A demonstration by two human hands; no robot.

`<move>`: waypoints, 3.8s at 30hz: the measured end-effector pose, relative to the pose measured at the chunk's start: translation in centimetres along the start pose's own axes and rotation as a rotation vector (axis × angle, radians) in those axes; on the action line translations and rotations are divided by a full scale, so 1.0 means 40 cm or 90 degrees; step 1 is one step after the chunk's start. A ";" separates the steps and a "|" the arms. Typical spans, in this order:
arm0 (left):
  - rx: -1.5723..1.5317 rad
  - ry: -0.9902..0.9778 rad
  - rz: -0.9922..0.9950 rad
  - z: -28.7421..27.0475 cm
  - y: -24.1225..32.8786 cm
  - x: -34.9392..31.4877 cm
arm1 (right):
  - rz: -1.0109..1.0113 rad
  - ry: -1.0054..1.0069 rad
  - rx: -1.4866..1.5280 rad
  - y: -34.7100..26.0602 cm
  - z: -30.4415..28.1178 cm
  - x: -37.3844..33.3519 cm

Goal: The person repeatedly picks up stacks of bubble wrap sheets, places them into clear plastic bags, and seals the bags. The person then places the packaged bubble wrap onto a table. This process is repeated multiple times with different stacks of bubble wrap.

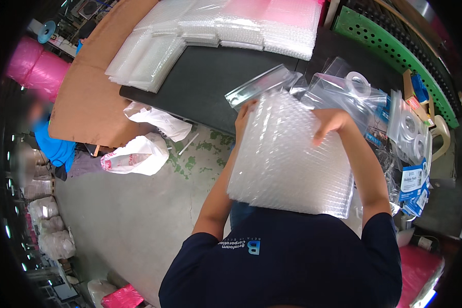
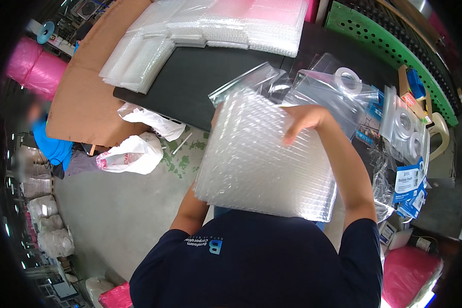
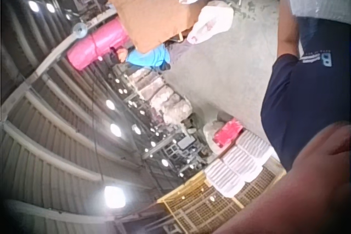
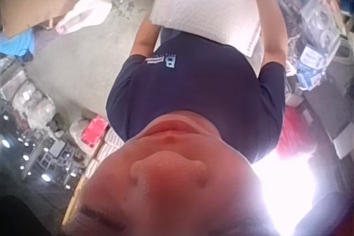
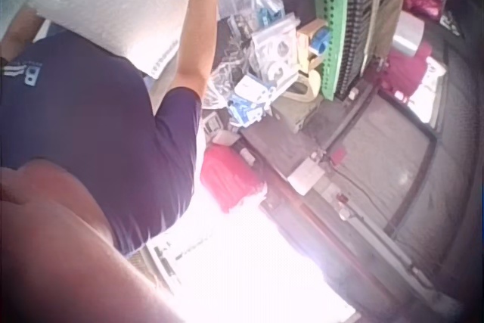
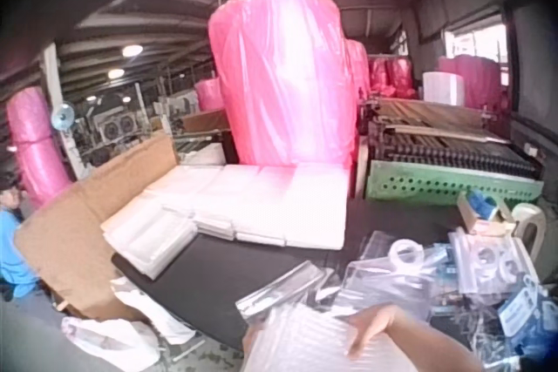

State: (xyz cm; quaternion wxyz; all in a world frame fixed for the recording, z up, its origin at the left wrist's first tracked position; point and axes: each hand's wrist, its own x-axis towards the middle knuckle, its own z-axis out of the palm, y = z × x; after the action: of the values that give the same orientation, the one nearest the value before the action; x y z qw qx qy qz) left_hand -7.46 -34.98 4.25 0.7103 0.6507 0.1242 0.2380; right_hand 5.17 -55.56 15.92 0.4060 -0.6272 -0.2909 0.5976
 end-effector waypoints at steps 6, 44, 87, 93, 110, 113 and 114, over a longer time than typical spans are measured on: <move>0.053 -0.025 0.067 -0.097 0.016 0.020 | -0.009 -0.100 0.157 -0.003 0.006 0.108; 0.465 -0.268 0.313 -0.149 0.087 0.022 | 0.321 -0.071 -0.082 0.214 -0.089 0.239; 0.206 0.318 0.002 -0.082 -0.073 -0.176 | 0.165 0.223 0.123 0.310 -0.136 0.199; 0.236 0.304 -0.035 -0.092 -0.097 -0.155 | 0.165 0.250 0.112 0.297 -0.118 0.194; 0.302 0.125 0.067 -0.143 -0.066 -0.081 | 0.150 0.274 0.273 0.192 -0.059 0.170; 0.383 0.155 0.187 -0.141 -0.126 -0.061 | 0.127 0.234 0.313 0.228 -0.071 0.175; 0.316 0.160 0.160 -0.130 -0.113 -0.050 | 0.121 0.230 0.310 0.234 -0.076 0.175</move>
State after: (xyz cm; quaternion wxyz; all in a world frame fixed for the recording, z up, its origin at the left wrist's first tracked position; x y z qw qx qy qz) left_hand -10.90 -31.65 -1.10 0.4736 0.7801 0.1840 0.3652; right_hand 7.85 -54.78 4.15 0.5315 -0.6320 -0.0029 0.5640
